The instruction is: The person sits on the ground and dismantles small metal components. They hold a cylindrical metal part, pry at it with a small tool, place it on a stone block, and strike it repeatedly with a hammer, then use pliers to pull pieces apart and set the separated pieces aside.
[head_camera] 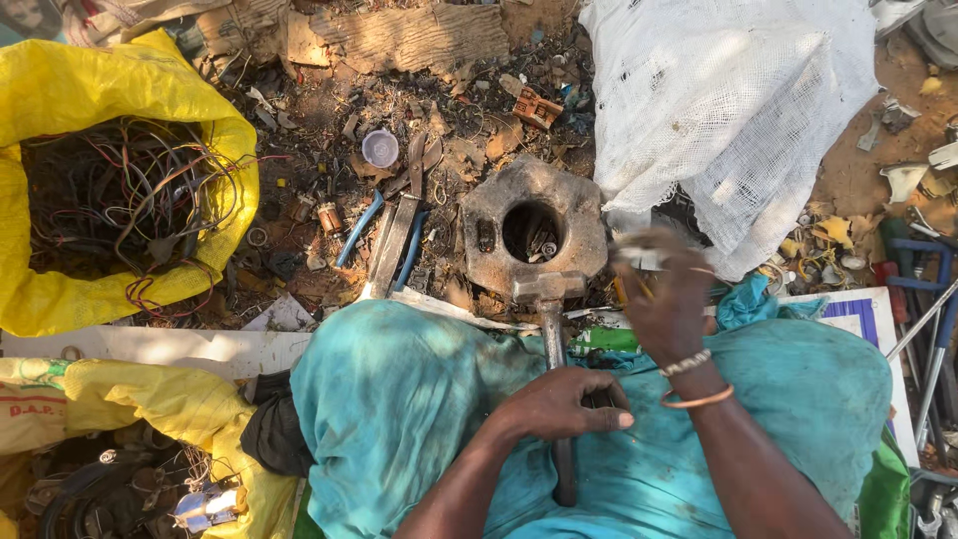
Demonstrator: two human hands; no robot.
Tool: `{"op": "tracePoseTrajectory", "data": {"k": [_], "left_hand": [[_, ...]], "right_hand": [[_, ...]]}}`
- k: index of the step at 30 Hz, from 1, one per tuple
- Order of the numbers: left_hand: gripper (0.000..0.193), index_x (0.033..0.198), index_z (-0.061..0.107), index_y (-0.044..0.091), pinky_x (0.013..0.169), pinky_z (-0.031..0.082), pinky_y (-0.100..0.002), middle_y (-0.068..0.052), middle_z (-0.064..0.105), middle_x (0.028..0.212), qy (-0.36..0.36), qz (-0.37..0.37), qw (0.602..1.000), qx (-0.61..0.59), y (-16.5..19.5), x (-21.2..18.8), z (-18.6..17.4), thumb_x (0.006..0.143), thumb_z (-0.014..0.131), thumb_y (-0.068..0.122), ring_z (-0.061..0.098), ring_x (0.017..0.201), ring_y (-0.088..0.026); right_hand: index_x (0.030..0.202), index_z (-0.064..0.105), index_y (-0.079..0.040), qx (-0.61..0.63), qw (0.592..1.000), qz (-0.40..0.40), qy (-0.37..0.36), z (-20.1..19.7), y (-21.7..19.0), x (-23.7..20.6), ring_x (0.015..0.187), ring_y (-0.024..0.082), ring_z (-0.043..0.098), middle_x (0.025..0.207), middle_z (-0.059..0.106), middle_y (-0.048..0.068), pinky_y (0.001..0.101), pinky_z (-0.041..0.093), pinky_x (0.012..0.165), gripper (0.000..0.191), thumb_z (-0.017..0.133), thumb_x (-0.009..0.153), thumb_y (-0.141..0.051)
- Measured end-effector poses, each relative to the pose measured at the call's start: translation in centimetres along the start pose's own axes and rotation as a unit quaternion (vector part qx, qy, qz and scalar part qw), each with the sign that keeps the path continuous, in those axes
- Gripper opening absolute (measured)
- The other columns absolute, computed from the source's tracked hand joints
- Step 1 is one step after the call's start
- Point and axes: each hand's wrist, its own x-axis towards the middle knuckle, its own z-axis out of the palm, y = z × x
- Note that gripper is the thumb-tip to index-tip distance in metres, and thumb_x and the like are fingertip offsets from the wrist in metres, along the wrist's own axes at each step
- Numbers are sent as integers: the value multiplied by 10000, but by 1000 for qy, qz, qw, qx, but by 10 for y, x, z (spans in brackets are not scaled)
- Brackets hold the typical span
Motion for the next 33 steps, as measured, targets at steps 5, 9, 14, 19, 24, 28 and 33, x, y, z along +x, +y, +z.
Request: {"op": "tracePoseTrajectory", "data": {"k": [5,9,14,19,24,28,33], "left_hand": [[461,1101,755,93,881,544,-376,-92,758,1009,19,-11,1000,-6,4,-2,-2,875,726,494,714,970,-223],[472,1114,743,95,835,562,-380,-94,762,969,-10,-39,999,-19,4,-1,0,872,712,499,725,917,-226],[475,1107,751,95,872,551,-368,-85,760,1011,-7,-3,1000,-15,-7,0,2,887,724,514,715,961,-212],[485,1106,755,109,830,555,-373,-76,761,991,-10,-35,999,-3,-12,4,4,871,709,530,725,942,-215],[499,1129,734,97,807,553,-388,-94,756,961,-7,-13,1000,-8,-10,7,2,887,706,533,716,915,-236],[498,1109,756,109,851,555,-372,-79,761,980,-2,-16,1000,-13,-13,4,4,877,707,547,727,950,-218],[478,1100,765,115,858,536,-376,-71,749,1022,-1,-6,1000,21,-10,7,2,872,726,534,705,966,-221]], "right_hand": [[1401,575,7,-16,1000,-1,5,-18,15,-8,1127,279,579,1213,630,146,428,466,995,546,765,1075,-387],[1512,467,-76,153,968,23,195,-16,4,-7,1293,224,559,1372,524,87,380,483,1132,589,697,1095,-423],[1283,609,-45,-108,988,-51,-93,-5,-9,2,1172,290,602,1236,680,127,478,474,977,522,830,868,-273],[1521,463,-72,67,988,-7,136,-29,-11,-1,1256,241,579,1385,549,101,379,486,1084,546,758,1116,-288],[1286,628,-50,-73,991,-5,-112,-6,-4,4,1091,276,628,1192,686,110,430,489,944,496,814,901,-301],[1459,526,33,-2,1000,10,-3,-19,1,-3,1133,283,568,1268,616,165,407,469,1008,596,782,1063,-331],[1418,540,-31,1,1000,-15,4,7,-1,-3,1177,310,602,1259,615,147,452,450,1043,624,788,967,-382]]}}
